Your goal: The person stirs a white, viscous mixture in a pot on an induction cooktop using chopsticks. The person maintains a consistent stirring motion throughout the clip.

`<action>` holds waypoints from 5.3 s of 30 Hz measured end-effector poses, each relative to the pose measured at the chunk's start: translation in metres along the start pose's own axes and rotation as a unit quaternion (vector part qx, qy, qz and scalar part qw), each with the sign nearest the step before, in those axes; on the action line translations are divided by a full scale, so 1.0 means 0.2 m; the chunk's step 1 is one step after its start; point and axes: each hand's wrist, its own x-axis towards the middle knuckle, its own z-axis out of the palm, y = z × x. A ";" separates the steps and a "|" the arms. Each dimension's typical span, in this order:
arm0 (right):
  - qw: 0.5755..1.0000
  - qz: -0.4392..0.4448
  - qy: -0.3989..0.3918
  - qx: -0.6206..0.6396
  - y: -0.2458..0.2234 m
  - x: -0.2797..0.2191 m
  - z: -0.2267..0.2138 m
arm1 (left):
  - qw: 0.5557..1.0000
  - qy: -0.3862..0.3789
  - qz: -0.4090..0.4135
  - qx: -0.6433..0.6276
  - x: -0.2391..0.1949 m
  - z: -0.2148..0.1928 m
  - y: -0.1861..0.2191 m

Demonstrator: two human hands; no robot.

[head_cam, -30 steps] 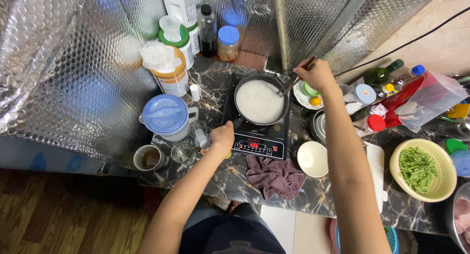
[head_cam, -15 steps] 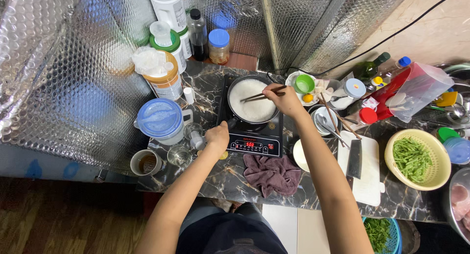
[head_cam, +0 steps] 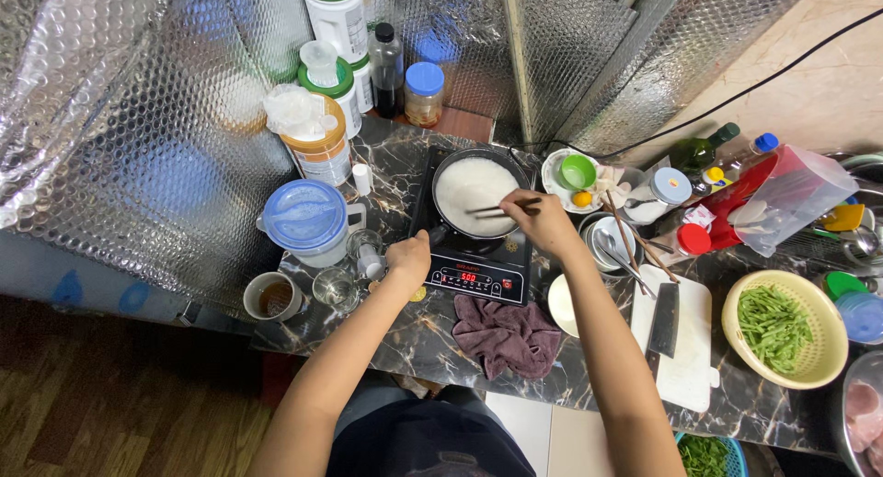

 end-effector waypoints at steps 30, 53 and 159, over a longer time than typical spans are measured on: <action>0.992 -0.037 0.068 0.101 0.12 -0.03 0.13 | 0.998 0.031 -0.055 0.004 -0.05 -0.01 0.05; 0.994 0.071 0.082 -0.031 0.02 0.02 0.09 | 1.000 0.011 0.021 0.004 0.03 0.05 -0.02; 0.988 0.061 0.138 0.029 0.04 0.08 0.19 | 0.998 0.026 0.049 -0.008 0.09 -0.05 -0.12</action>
